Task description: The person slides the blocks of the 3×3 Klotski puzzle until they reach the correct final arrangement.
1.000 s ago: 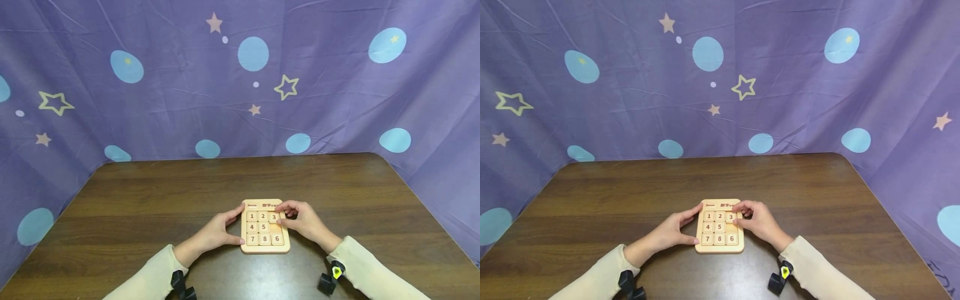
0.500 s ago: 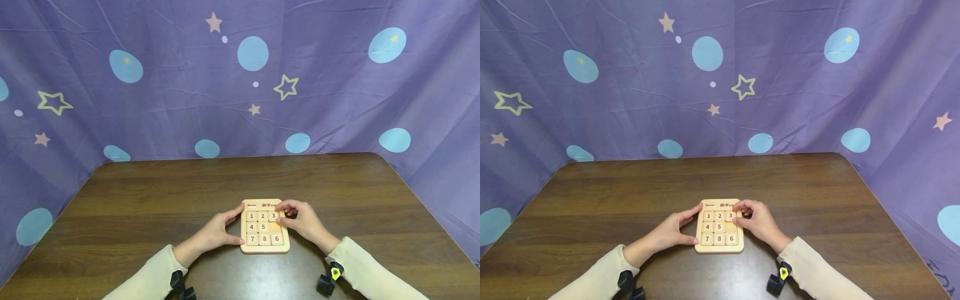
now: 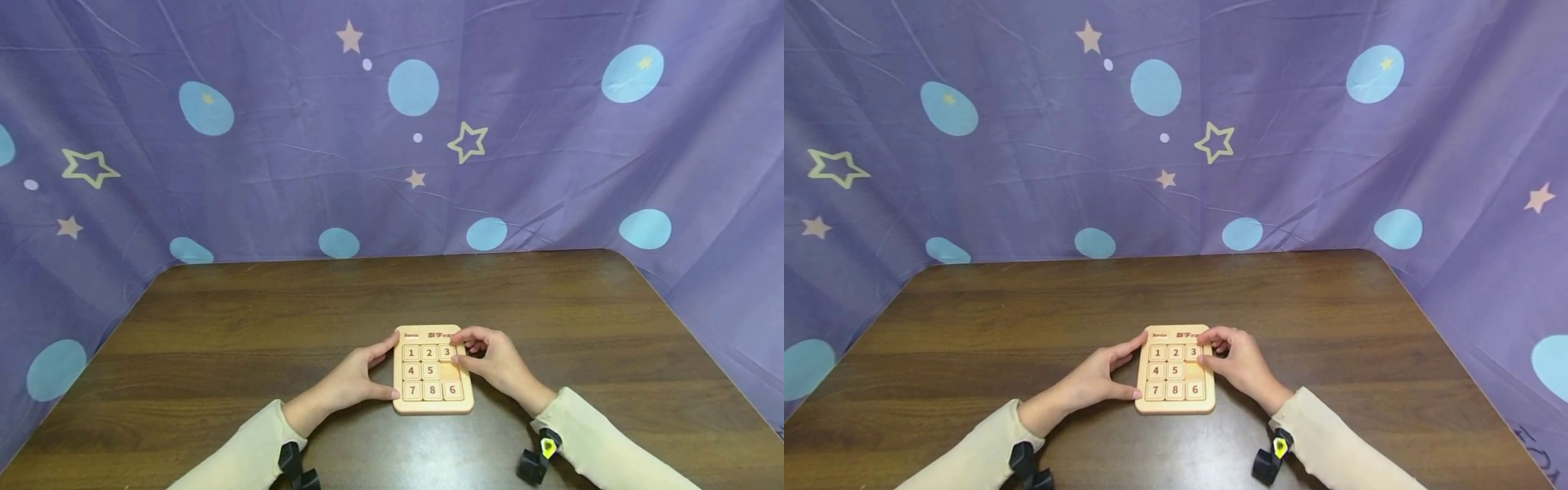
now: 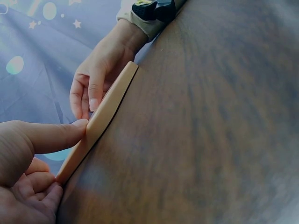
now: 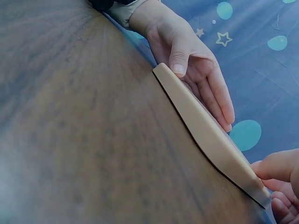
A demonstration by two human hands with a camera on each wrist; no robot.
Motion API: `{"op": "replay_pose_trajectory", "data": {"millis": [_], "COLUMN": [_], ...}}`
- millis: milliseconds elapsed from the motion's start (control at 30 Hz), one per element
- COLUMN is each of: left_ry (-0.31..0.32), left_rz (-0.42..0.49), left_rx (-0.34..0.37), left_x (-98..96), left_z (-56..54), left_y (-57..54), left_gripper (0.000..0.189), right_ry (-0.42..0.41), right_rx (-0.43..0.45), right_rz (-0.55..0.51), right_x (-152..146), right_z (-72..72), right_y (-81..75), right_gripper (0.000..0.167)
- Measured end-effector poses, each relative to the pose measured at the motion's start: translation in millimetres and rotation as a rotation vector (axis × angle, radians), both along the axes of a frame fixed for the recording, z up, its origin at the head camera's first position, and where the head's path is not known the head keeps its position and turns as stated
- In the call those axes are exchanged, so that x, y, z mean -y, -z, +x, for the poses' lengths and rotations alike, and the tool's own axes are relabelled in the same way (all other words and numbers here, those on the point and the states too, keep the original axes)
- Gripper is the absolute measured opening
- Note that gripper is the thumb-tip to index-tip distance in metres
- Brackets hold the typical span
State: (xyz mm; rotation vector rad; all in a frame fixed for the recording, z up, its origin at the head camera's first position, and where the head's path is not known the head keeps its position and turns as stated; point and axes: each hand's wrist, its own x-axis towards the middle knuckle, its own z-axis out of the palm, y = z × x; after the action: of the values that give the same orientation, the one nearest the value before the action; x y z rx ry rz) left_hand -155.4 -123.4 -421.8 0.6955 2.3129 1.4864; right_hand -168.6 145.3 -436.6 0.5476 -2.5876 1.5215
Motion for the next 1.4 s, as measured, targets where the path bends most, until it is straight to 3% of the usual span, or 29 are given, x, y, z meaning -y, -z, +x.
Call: {"op": "replay_pose_trajectory", "data": {"millis": [433,767,1400], "left_ry": [0.002,0.002,0.016], "left_rz": [0.007,-0.004,0.003], "left_rx": [0.003,0.000,-0.026], "left_x": [1.0,1.4,0.4], "left_z": [0.0,0.1,0.2], "left_y": [1.1,0.4,-0.3], "left_gripper": [0.090,0.089,0.088], "right_ry": [-0.017,-0.103,-0.234], "right_rx": [0.020,0.111,0.098], "right_rz": [-0.034,-0.108,-0.077], "right_x": [-1.2,-1.6,-12.2], "right_z": [2.7,13.3,30.3], "right_y": [-1.0,-5.0,-2.3], "right_gripper": [0.022,0.022,0.022]}}
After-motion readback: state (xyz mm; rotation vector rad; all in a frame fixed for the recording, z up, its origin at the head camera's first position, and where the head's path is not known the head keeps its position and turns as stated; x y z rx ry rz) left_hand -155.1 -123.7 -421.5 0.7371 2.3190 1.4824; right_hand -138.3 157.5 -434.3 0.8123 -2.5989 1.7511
